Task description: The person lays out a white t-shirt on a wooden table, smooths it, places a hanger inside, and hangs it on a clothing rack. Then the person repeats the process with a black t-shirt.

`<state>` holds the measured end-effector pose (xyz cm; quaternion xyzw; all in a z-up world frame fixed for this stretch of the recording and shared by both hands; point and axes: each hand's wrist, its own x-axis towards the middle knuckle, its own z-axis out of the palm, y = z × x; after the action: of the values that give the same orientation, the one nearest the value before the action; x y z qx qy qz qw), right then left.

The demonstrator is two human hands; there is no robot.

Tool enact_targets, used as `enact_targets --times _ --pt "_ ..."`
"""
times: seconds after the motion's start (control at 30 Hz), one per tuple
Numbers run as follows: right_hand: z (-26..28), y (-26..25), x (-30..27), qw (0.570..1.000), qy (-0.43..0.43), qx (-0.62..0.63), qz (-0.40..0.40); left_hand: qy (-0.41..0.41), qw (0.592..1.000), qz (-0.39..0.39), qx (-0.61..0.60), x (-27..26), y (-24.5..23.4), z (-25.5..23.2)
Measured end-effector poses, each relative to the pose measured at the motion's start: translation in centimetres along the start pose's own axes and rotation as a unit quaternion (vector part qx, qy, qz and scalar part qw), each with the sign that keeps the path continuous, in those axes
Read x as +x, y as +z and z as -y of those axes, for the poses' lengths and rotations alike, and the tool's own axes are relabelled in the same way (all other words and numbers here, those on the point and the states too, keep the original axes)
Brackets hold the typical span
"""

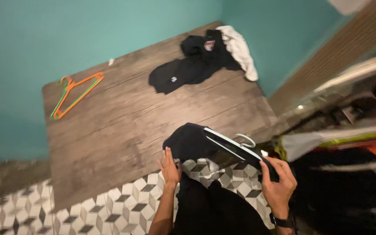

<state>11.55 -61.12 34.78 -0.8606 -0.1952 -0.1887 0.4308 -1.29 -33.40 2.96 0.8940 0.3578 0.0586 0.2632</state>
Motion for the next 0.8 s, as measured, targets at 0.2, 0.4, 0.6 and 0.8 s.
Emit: enact_targets --times 0.2,0.4,0.6,0.8 --pt "-1.4 -5.0 -3.3 0.990 0.081 -0.035 -0.107 0.002 0.997 0.014 -0.082 0.5 1.7 -2.3" --pt "-1.8 -8.8 -5.9 0.977 0.088 -0.081 -0.174 0.145 0.979 0.004 -0.142 3.8 1.0 -8.9" --pt "-0.5 -9.4 -8.1 0.970 0.122 -0.098 -0.183 0.288 0.927 0.016 -0.241 4.2 -6.1 -22.7" --pt "1.3 -7.9 -9.0 0.962 0.143 -0.111 -0.205 0.481 0.830 0.086 -0.270 2.9 -11.0 -30.5"
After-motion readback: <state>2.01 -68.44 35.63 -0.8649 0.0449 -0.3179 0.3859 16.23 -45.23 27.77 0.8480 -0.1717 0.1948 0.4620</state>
